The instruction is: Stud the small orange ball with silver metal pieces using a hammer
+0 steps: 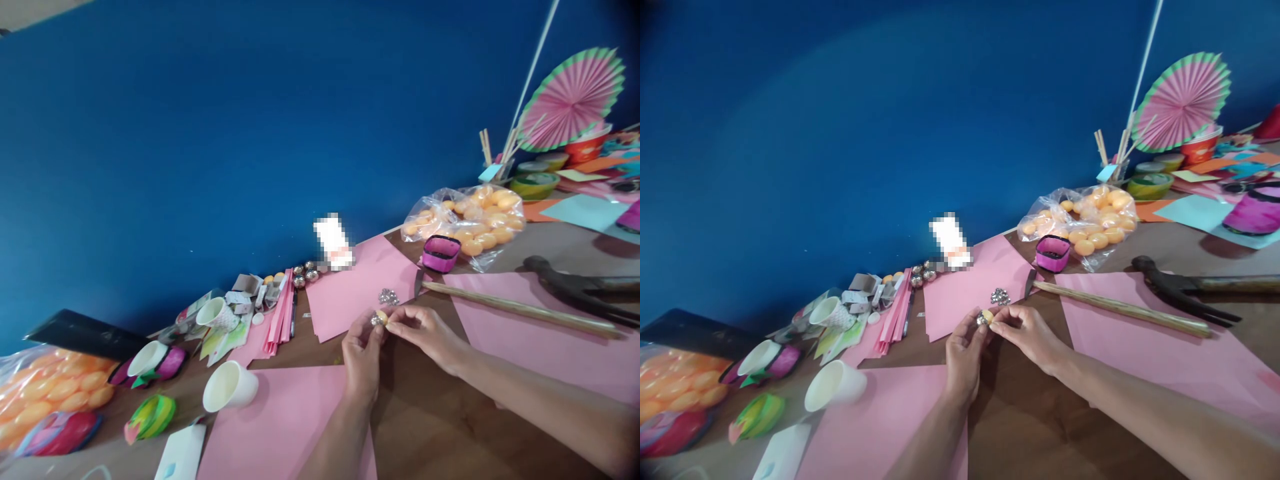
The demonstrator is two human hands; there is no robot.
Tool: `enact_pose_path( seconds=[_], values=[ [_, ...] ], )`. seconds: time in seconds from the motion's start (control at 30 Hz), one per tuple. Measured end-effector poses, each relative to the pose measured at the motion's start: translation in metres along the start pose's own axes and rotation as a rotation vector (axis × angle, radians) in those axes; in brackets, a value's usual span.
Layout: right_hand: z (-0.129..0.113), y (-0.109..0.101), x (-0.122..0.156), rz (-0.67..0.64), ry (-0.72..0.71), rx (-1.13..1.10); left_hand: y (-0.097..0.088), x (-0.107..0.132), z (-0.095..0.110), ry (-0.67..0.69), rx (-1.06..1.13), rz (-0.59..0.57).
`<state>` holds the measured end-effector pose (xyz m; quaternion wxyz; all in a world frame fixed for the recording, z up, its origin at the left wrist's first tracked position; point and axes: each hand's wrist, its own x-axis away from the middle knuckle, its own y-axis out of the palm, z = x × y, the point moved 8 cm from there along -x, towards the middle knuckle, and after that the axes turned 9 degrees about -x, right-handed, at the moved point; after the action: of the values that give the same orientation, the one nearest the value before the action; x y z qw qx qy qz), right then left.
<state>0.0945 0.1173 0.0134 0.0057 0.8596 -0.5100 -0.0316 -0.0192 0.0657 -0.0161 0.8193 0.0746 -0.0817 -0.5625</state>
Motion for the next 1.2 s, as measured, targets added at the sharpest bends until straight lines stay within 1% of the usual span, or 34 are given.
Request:
enact_pose_path(
  seconds=[0.1, 0.2, 0.3, 0.63, 0.73, 0.87, 1.1, 1.2],
  values=[
    [0.004, 0.0, 0.0, 0.001, 0.015, -0.006, 0.001, 0.0, 0.001, 0.002, 0.019, -0.009],
    [0.008, -0.001, 0.0, 0.024, 0.035, -0.1, 0.003, 0.0, 0.0, 0.0, 0.029, -0.026],
    [0.01, 0.001, 0.0, 0.018, 0.053, -0.189, 0.001, 0.001, 0.0, 0.011, -0.001, -0.01],
    [0.013, 0.0, -0.003, 0.015, 0.08, -0.202, 0.003, 0.002, 0.003, -0.002, -0.02, -0.045],
    [0.014, 0.0, -0.004, 0.031, 0.092, -0.217, 0.004, 0.001, 0.004, 0.006, 0.013, -0.066],
    [0.013, 0.001, -0.003, 0.032, 0.082, -0.238, 0.003, 0.001, 0.001, -0.012, 0.047, -0.062],
    [0.012, 0.0, -0.005, 0.038, 0.014, -0.146, 0.004, 0.001, 0.003, -0.014, 0.016, -0.052],
    [0.001, -0.002, -0.004, 0.051, -0.075, -0.024, 0.006, 0.001, 0.005, -0.014, 0.046, -0.057]
  ],
)
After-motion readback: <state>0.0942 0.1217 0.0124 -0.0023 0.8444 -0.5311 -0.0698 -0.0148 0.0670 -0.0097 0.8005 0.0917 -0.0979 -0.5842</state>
